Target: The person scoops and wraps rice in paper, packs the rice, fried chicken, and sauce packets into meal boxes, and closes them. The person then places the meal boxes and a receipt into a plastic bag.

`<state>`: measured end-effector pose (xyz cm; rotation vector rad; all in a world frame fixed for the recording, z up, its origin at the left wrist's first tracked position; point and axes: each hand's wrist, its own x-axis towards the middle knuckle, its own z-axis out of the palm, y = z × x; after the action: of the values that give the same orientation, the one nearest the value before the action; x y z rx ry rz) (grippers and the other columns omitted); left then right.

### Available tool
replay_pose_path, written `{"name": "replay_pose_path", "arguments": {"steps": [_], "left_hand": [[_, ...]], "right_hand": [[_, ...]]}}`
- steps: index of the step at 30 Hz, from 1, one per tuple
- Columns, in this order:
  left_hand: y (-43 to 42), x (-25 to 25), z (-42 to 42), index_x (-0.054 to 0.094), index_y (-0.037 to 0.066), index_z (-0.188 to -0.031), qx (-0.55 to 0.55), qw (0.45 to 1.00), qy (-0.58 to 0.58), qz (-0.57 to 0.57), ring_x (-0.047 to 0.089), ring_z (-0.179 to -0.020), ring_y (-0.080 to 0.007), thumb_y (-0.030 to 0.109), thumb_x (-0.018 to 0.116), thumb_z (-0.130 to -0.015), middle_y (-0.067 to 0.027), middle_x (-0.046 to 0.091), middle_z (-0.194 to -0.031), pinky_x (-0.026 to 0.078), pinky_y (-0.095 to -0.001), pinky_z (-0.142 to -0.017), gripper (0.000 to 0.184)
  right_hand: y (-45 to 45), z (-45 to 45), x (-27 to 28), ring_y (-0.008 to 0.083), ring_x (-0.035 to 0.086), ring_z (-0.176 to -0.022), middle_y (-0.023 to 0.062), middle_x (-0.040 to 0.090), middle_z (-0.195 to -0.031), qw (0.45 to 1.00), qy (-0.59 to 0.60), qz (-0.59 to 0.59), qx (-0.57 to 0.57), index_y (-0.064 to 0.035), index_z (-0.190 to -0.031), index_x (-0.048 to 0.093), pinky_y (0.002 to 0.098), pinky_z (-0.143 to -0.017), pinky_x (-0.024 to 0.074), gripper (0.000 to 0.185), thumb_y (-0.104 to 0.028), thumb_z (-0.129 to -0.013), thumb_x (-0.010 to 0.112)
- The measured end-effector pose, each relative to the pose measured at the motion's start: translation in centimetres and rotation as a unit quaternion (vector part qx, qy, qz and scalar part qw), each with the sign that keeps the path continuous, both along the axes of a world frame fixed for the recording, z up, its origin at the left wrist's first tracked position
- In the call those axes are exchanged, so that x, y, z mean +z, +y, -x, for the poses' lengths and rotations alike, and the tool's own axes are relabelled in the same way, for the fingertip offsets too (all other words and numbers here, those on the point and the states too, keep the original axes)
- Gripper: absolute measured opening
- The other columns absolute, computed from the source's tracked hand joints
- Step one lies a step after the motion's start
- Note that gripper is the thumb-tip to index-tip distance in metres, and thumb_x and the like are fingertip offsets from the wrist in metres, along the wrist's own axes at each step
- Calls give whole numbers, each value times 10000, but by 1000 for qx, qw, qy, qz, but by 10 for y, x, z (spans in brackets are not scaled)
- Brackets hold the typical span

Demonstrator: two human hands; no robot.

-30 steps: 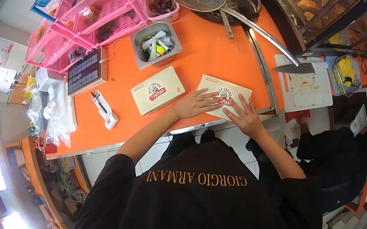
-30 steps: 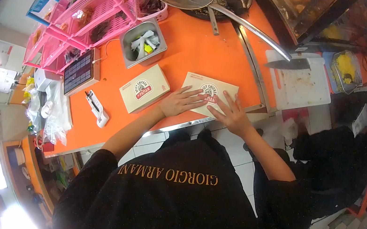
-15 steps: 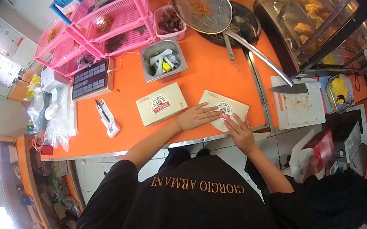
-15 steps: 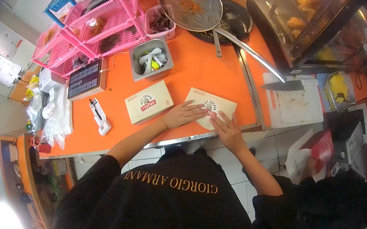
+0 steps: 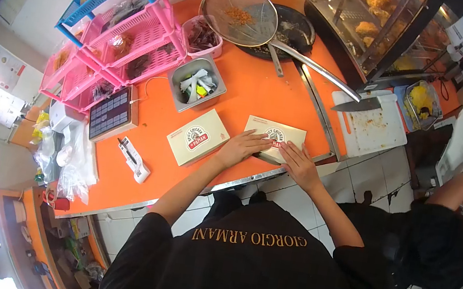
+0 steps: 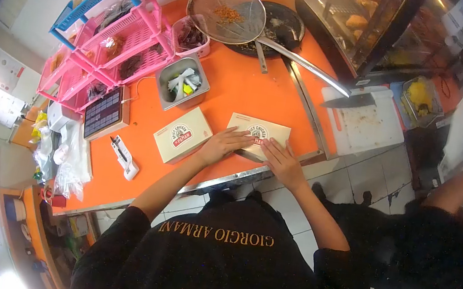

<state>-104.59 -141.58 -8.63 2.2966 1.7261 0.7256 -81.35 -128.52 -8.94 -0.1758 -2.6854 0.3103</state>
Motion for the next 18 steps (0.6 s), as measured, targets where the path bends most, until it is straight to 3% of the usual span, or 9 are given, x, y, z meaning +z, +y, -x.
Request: {"name": "replay_pose_path", "arguments": {"steps": [3,9,13,18], "left_hand": [[-5,3,3,421,192,-1383,-19,997,71,22,348,-1345,-200,224,588,-850,1,406,-1435,251,-494,-1109,559],[-6,1,5,326,212,-1435,-41,997,37,53,254,-1388,-213,320,558,-863,-11,303,-1492,206,-526,-1119,627],[-9,-5,5,330,213,-1433,-28,996,55,62,256,-1388,-214,322,554,-863,-12,302,-1492,206,-525,-1119,623],[-9,-7,6,341,225,-1423,-29,994,91,48,256,-1388,-197,228,595,-834,20,306,-1489,228,-512,-1119,642]], "right_hand": [[1,0,0,192,452,-1268,31,515,-1332,1000,8,-20,5,-109,-1268,527,489,-1045,336,519,-234,-781,658],[6,0,3,185,487,-1236,15,557,-1285,999,17,-40,15,-129,-1225,565,489,-1023,358,453,-219,-788,645],[0,-1,13,190,491,-1231,22,544,-1302,998,-9,-54,12,-115,-1244,553,479,-1022,361,443,-210,-816,617],[-5,-8,23,212,471,-1248,63,504,-1342,999,-41,27,23,-62,-1274,526,464,-1037,350,447,-164,-841,576]]}}
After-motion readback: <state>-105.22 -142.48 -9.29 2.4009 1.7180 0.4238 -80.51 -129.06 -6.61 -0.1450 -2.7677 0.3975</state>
